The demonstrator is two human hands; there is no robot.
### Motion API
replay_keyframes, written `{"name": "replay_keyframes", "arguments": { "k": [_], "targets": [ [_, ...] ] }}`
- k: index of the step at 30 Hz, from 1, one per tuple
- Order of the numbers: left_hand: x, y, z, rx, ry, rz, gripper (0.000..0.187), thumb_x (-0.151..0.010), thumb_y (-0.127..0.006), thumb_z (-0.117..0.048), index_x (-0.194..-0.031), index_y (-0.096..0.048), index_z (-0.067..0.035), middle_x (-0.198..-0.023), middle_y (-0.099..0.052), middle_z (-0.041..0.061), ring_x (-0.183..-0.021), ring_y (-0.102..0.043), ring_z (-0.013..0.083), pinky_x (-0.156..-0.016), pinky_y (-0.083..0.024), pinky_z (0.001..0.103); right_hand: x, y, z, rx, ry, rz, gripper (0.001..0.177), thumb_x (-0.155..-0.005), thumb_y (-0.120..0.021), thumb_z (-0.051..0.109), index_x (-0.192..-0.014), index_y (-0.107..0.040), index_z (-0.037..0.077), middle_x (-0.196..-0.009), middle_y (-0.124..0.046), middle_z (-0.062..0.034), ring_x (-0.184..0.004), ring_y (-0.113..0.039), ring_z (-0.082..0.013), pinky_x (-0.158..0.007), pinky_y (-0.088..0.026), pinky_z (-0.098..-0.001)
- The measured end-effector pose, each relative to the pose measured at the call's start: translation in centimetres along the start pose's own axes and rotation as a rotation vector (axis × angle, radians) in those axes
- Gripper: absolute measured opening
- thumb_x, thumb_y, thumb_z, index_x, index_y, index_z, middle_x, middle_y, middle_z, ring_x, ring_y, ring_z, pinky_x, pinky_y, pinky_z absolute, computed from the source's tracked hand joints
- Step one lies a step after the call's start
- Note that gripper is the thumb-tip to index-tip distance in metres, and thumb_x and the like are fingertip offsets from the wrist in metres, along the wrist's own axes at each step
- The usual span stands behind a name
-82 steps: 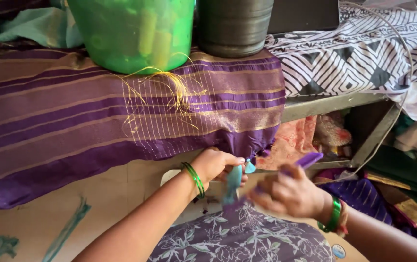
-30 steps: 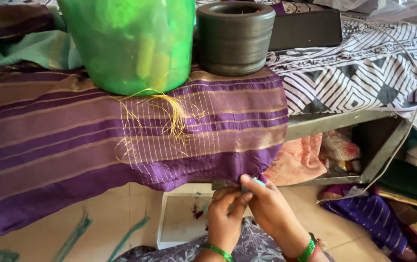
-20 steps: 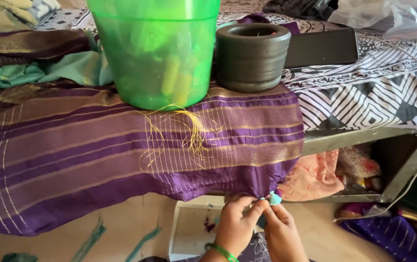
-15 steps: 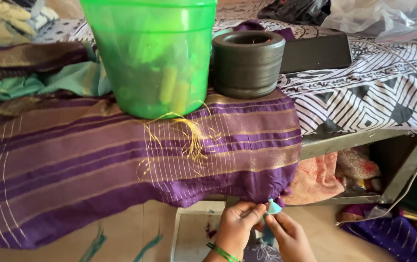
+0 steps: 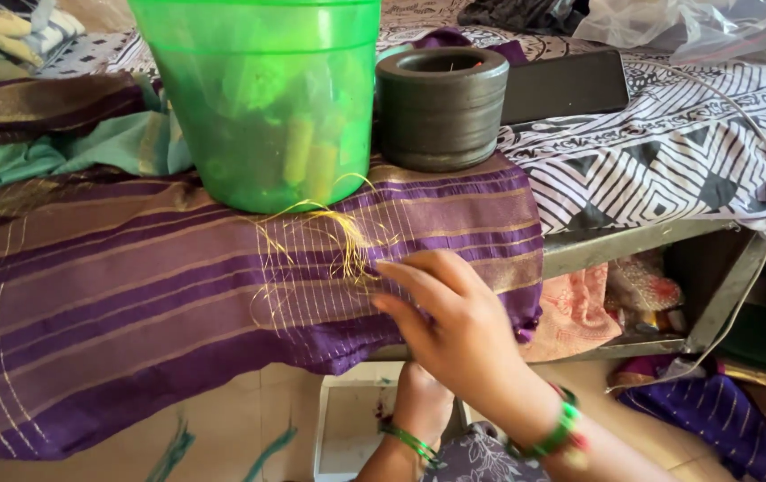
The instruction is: The person sits on the floor and makes tassels from turquoise thread, folding and tying the thread, trimming the ends with scissors, and combing the strands smooth. They attach the finished tassels along the edge of a purple fabric, working one tassel at a time.
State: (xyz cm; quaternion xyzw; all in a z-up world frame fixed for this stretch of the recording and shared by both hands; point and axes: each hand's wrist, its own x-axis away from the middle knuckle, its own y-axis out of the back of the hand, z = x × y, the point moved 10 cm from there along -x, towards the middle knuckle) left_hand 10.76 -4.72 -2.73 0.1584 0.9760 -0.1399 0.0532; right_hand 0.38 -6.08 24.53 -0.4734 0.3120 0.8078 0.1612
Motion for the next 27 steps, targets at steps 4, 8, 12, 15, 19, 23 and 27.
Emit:
{"name": "replay_keyframes", "arguments": {
  "k": [4,8,12,15,19,23,27],
  "targets": [
    [0.7,0.5,-4.4,-0.05,-0.117,-0.058,0.019,-0.087,-0.068,-0.01,-0.106,-0.07,-0.007,-0.087,-0.073,-0.008,-0.082,-0.065,0.0009,-0.072,-0.052,0.021,0.6,-1.2,0.7,0.008,0.134,0.033,0.015,-0.085,-0.077,0.005,-0.099,-0.072,0.005,-0.093,-0.067,-0.008,-0.087,-0.066,-0.0277,-0.076,-0.054,-0.0358],
    [0.1,1.2,0.1,-0.12,-0.067,-0.037,0.011,-0.089,-0.072,-0.006,-0.09,-0.077,0.005,-0.079,-0.067,-0.002,-0.073,-0.055,0.0042,-0.065,-0.049,0.024,3.3,1.8,-0.1,0.059,0.064,0.014,0.016,-0.077,-0.076,0.0,-0.093,-0.073,0.001,-0.085,-0.067,-0.0073,-0.076,-0.062,-0.0247,-0.068,-0.049,-0.0345],
    [1.7,-0.1,-1.9,0.01,0.066,0.005,0.015,-0.091,-0.073,-0.012,-0.095,-0.08,0.002,-0.075,-0.071,0.001,-0.063,-0.058,0.006,-0.057,-0.047,0.024,9.2,4.2,-3.6,0.126,-0.062,0.003,0.015,-0.075,-0.074,-0.002,-0.09,-0.072,0.001,-0.084,-0.065,-0.0076,-0.077,-0.063,-0.0232,-0.07,-0.051,-0.0318],
    [2.9,-0.7,-2.0,0.062,0.198,-0.016,0.016,-0.093,-0.074,-0.013,-0.099,-0.081,-0.001,-0.066,-0.063,0.003,-0.053,-0.048,0.0083,-0.048,-0.037,0.023,14.5,4.2,-8.5,0.07,-0.27,0.076,0.01,-0.076,-0.073,-0.005,-0.083,-0.071,0.001,-0.081,-0.067,-0.0056,-0.074,-0.068,-0.0186,-0.065,-0.053,-0.0289],
    [3.6,-1.4,-0.4,0.293,0.293,0.007,0.017,-0.093,-0.071,-0.013,-0.1,-0.077,0.002,-0.079,-0.074,0.002,-0.067,-0.067,0.0088,-0.054,-0.047,0.022,21.2,3.4,-15.2,-0.232,-0.776,0.267,0.003,-0.08,-0.076,0.001,-0.082,-0.075,-0.001,-0.082,-0.07,-0.0071,-0.078,-0.068,-0.0205,-0.071,-0.054,-0.0311],
    [3.1,-1.1,0.0,0.602,0.306,0.021,0.02,-0.096,-0.071,-0.012,-0.105,-0.076,0.005,-0.08,-0.069,0.004,-0.067,-0.061,0.0086,-0.057,-0.048,0.019,22.9,7.0,-18.5,-1.09,-0.716,-0.029,0.009,-0.094,-0.069,0.005,-0.092,-0.074,-0.002,-0.096,-0.07,-0.0109,-0.094,-0.061,-0.0291,-0.086,-0.047,-0.0435],
    [3.0,-0.5,-0.5,0.62,0.31,-0.014,0.022,-0.095,-0.069,-0.011,-0.107,-0.076,0.005,-0.08,-0.068,0.003,-0.068,-0.061,0.0074,-0.058,-0.049,0.018,20.0,10.8,-18.5,-1.539,-0.639,-0.232,0.009,-0.095,-0.072,0.01,-0.104,-0.073,0.007,-0.112,-0.07,-0.008,-0.117,-0.061,-0.0293,-0.099,-0.045,-0.0491]
  ]
}}
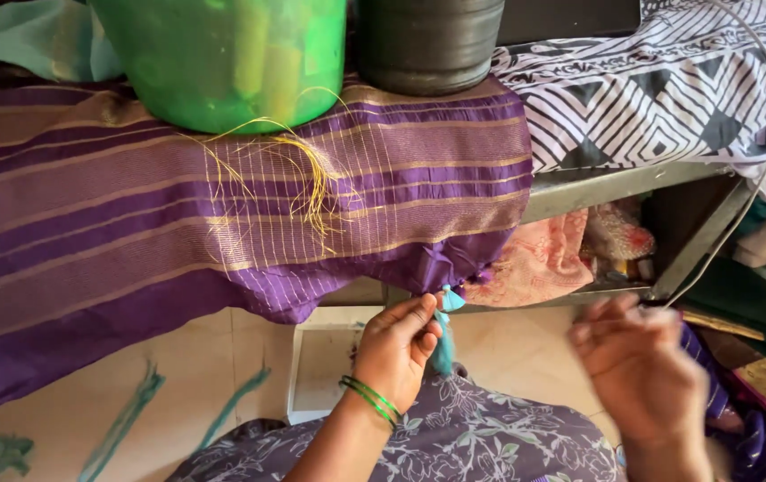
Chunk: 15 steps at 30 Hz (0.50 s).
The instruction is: The person sits on the floor and makes tassels from turquoise thread, folding and tying the thread, trimming the ends with scissors, and combing the strands smooth. They attach the finished tassels along the edge of a purple fabric, working one tassel at a time.
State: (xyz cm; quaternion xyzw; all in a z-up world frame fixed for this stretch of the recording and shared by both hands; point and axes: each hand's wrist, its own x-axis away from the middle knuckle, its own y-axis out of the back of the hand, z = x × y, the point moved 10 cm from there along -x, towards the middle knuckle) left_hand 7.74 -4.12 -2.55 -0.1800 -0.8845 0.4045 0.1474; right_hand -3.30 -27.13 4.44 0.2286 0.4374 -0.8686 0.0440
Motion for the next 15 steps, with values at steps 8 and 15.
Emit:
{"name": "replay_keyframes", "arguments": {
  "k": [8,15],
  "targets": [
    [0.5,0.2,-0.3,0.009,0.007,-0.037,0.02,-0.094,-0.071,-0.013,-0.105,-0.077,0.003,-0.083,-0.07,0.004,-0.069,-0.062,0.0084,-0.06,-0.051,0.02,1.2,5.0,9.5,-0.153,0.303,-0.1,0.011,-0.114,-0.06,0.007,-0.104,-0.063,0.004,-0.11,-0.065,-0.0077,-0.101,-0.061,-0.0149,-0.102,-0.051,-0.0263],
    [1.5,-1.7,0.3,-0.195,0.042,-0.006,0.018,-0.093,-0.072,-0.013,-0.1,-0.077,0.003,-0.086,-0.074,0.004,-0.064,-0.061,0.0086,-0.056,-0.049,0.022,-2.0,-9.7,-2.7,1.149,-0.069,-0.02,0.038,-0.077,-0.059,-0.013,-0.11,-0.076,-0.005,-0.112,-0.073,-0.0176,-0.089,-0.077,-0.0239,-0.073,-0.063,-0.0327]
  ]
}}
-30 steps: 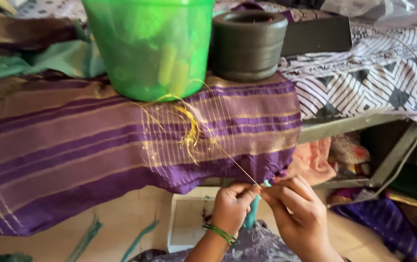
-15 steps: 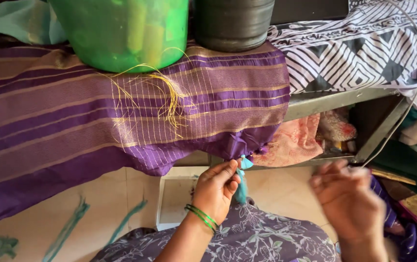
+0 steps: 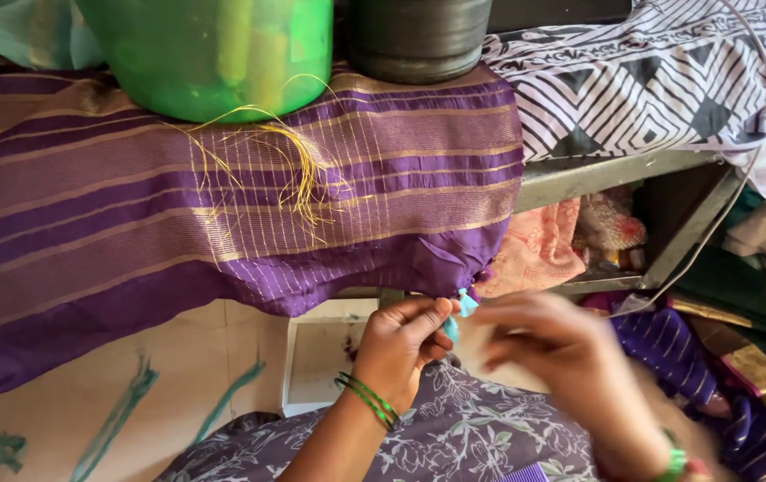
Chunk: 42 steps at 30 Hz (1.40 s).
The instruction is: The person sits on the floor and makes tassels from turquoise thread, folding and tying the thread, trimming the ends with scissors, and combing the strands smooth. They attach the finished tassels along the edge of a purple fabric, working one tassel at a time.
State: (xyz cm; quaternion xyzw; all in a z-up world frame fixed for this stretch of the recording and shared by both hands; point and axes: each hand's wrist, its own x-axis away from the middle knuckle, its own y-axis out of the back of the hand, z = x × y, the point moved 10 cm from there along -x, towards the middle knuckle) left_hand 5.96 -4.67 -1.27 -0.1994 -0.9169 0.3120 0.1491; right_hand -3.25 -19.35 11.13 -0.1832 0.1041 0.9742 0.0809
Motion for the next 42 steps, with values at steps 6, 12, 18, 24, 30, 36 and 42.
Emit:
{"name": "replay_keyframes", "arguments": {
  "k": [6,12,18,24,30,36,42],
  "targets": [
    [-0.2,0.5,0.5,0.039,0.002,0.072,0.014,-0.094,-0.067,-0.011,-0.1,-0.075,-0.001,-0.075,-0.068,0.006,-0.06,-0.063,0.0103,-0.055,-0.051,0.023,-0.3,-7.2,1.2,0.266,0.086,0.298,0.046,-0.079,-0.074,-0.005,-0.124,-0.072,0.006,-0.128,-0.071,-0.0084,-0.082,-0.078,-0.0109,-0.066,-0.063,-0.0253],
    [0.5,0.3,-0.3,0.013,0.032,0.011,0.018,-0.094,-0.071,-0.014,-0.101,-0.076,0.002,-0.079,-0.071,0.003,-0.061,-0.061,0.008,-0.055,-0.049,0.021,1.2,-5.0,-1.7,0.208,-0.04,0.245,0.052,-0.075,-0.077,-0.007,-0.125,-0.069,0.004,-0.117,-0.067,-0.0093,-0.072,-0.074,-0.0126,-0.058,-0.061,-0.0274],
    [0.5,-0.1,-0.2,0.014,0.009,0.025,0.02,-0.095,-0.072,-0.016,-0.101,-0.077,0.002,-0.076,-0.066,0.002,-0.061,-0.06,0.0084,-0.056,-0.049,0.021,2.0,-5.1,-6.9,-0.068,-0.282,0.214,0.053,-0.08,-0.072,-0.011,-0.127,-0.055,0.004,-0.089,-0.07,-0.0135,-0.069,-0.071,-0.0157,-0.057,-0.061,-0.029],
    [0.4,0.2,-1.4,-0.102,-0.074,0.016,0.019,-0.094,-0.071,-0.016,-0.098,-0.077,0.001,-0.078,-0.071,0.003,-0.059,-0.059,0.0077,-0.056,-0.05,0.024,1.2,-6.1,-7.2,-0.243,-0.21,0.219,0.036,-0.092,-0.072,-0.005,-0.124,-0.055,0.001,-0.098,-0.073,-0.0134,-0.081,-0.069,-0.0197,-0.066,-0.055,-0.031],
    [0.4,2.1,-4.2,-0.428,-0.134,-0.011,0.02,-0.093,-0.073,-0.02,-0.097,-0.079,-0.001,-0.067,-0.066,0.002,-0.054,-0.056,0.007,-0.051,-0.046,0.023,-2.4,-5.7,1.7,0.651,0.203,0.373,0.008,-0.078,-0.078,0.01,-0.085,-0.08,0.006,-0.08,-0.076,-0.0052,-0.074,-0.074,-0.0199,-0.066,-0.059,-0.033],
    [0.3,0.8,-3.5,-0.434,-0.025,0.228,0.015,-0.091,-0.077,-0.018,-0.092,-0.08,-0.003,-0.071,-0.067,-0.003,-0.06,-0.051,0.0044,-0.055,-0.041,0.022,-6.1,-7.7,8.3,0.841,0.572,0.383,0.006,-0.078,-0.075,0.007,-0.085,-0.075,0.006,-0.082,-0.071,-0.0061,-0.079,-0.07,-0.0258,-0.072,-0.055,-0.0383],
    [2.1,0.2,-6.4,-0.752,-0.435,0.119,0.016,-0.091,-0.073,-0.016,-0.095,-0.08,-0.003,-0.073,-0.072,-0.003,-0.068,-0.059,0.0063,-0.063,-0.048,0.024,-6.4,-13.0,9.3,0.783,0.802,0.638,0.017,-0.073,-0.077,0.012,-0.09,-0.072,0.008,-0.087,-0.065,-0.0046,-0.083,-0.067,-0.0265,-0.073,-0.055,-0.0389]
  ]
}}
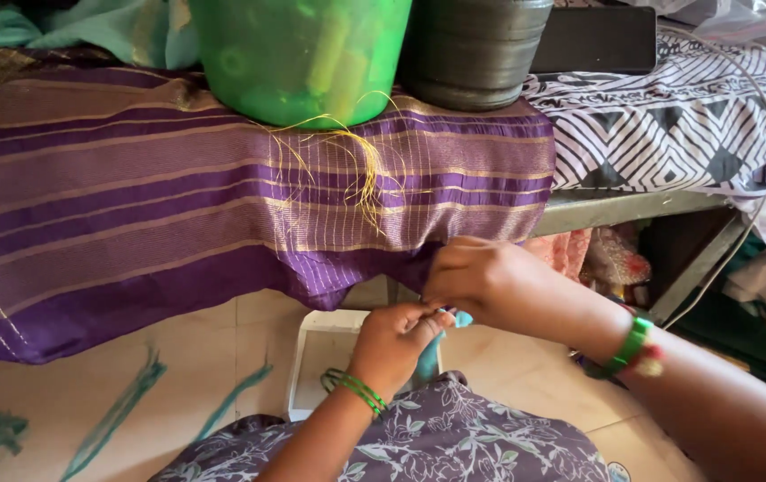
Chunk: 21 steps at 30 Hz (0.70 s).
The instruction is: The person sits on the floor and makes tassels from turquoise thread, folding and tying the thread, trimming the ends with scissors, and combing the strands smooth. They attach the finished tassels along the edge of a purple fabric, working one tassel at a time.
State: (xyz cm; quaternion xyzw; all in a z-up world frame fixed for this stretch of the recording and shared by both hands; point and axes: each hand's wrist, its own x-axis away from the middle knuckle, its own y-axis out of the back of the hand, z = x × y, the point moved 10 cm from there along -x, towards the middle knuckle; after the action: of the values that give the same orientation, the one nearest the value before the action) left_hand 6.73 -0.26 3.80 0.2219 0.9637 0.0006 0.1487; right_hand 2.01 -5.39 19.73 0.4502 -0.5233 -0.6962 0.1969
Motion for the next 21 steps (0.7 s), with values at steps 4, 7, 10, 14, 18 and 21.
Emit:
{"name": "replay_keyframes", "arguments": {
  "k": [4,7,10,14,18,21],
  "targets": [
    [0.6,0.0,2.1,0.131,0.049,-0.134,0.018,-0.096,-0.066,-0.015,-0.096,-0.077,-0.001,-0.079,-0.073,-0.002,-0.073,-0.063,0.0068,-0.069,-0.052,0.025,-1.6,-2.1,1.0,0.075,0.118,0.12,0.021,-0.072,-0.077,0.015,-0.091,-0.07,0.011,-0.089,-0.063,-0.0034,-0.078,-0.067,-0.024,-0.061,-0.054,-0.0371],
    [1.3,0.6,2.2,0.208,0.05,-0.254,0.017,-0.097,-0.066,-0.015,-0.1,-0.077,-0.001,-0.08,-0.071,0.0,-0.074,-0.062,0.007,-0.069,-0.051,0.025,-2.2,-3.5,0.2,0.183,0.032,0.185,0.014,-0.076,-0.076,0.016,-0.087,-0.068,0.013,-0.086,-0.06,-0.0031,-0.07,-0.067,-0.0223,-0.054,-0.054,-0.0362],
    [2.1,1.8,1.3,0.203,0.085,-0.373,0.018,-0.094,-0.068,-0.016,-0.103,-0.077,-0.003,-0.08,-0.073,0.001,-0.075,-0.064,0.0091,-0.069,-0.052,0.026,-2.3,-4.0,-0.3,0.309,-0.067,0.222,0.013,-0.077,-0.076,0.018,-0.084,-0.066,0.013,-0.085,-0.06,-0.0032,-0.065,-0.067,-0.0228,-0.051,-0.054,-0.0363],
    [4.7,3.3,-6.9,-0.445,-0.419,-0.604,0.015,-0.09,-0.076,-0.015,-0.103,-0.078,-0.007,-0.089,-0.075,0.007,-0.079,-0.069,0.0217,-0.073,-0.055,0.03,-1.5,-4.4,-1.5,0.421,-0.173,0.266,0.015,-0.074,-0.076,0.018,-0.085,-0.067,0.011,-0.087,-0.062,-0.0051,-0.066,-0.068,-0.0259,-0.054,-0.056,-0.0382],
    [6.2,-0.1,-11.6,-0.833,-0.761,-0.546,0.02,-0.089,-0.071,-0.007,-0.109,-0.072,-0.006,-0.089,-0.068,0.009,-0.087,-0.068,0.0297,-0.083,-0.053,0.042,-0.7,-2.8,-1.2,0.297,-0.187,0.232,0.008,-0.079,-0.075,0.017,-0.082,-0.069,0.012,-0.085,-0.064,-0.0059,-0.069,-0.069,-0.0277,-0.058,-0.056,-0.0402],
    [4.8,0.6,-8.4,-0.684,-0.595,-0.541,0.012,-0.087,-0.073,-0.011,-0.097,-0.071,-0.006,-0.09,-0.071,0.009,-0.086,-0.066,0.0288,-0.08,-0.051,0.039,-0.3,1.4,2.4,0.157,-0.045,-0.082,0.01,-0.082,-0.071,0.013,-0.09,-0.069,0.008,-0.092,-0.066,-0.0089,-0.076,-0.07,-0.0309,-0.066,-0.056,-0.0407]
  ]
}}
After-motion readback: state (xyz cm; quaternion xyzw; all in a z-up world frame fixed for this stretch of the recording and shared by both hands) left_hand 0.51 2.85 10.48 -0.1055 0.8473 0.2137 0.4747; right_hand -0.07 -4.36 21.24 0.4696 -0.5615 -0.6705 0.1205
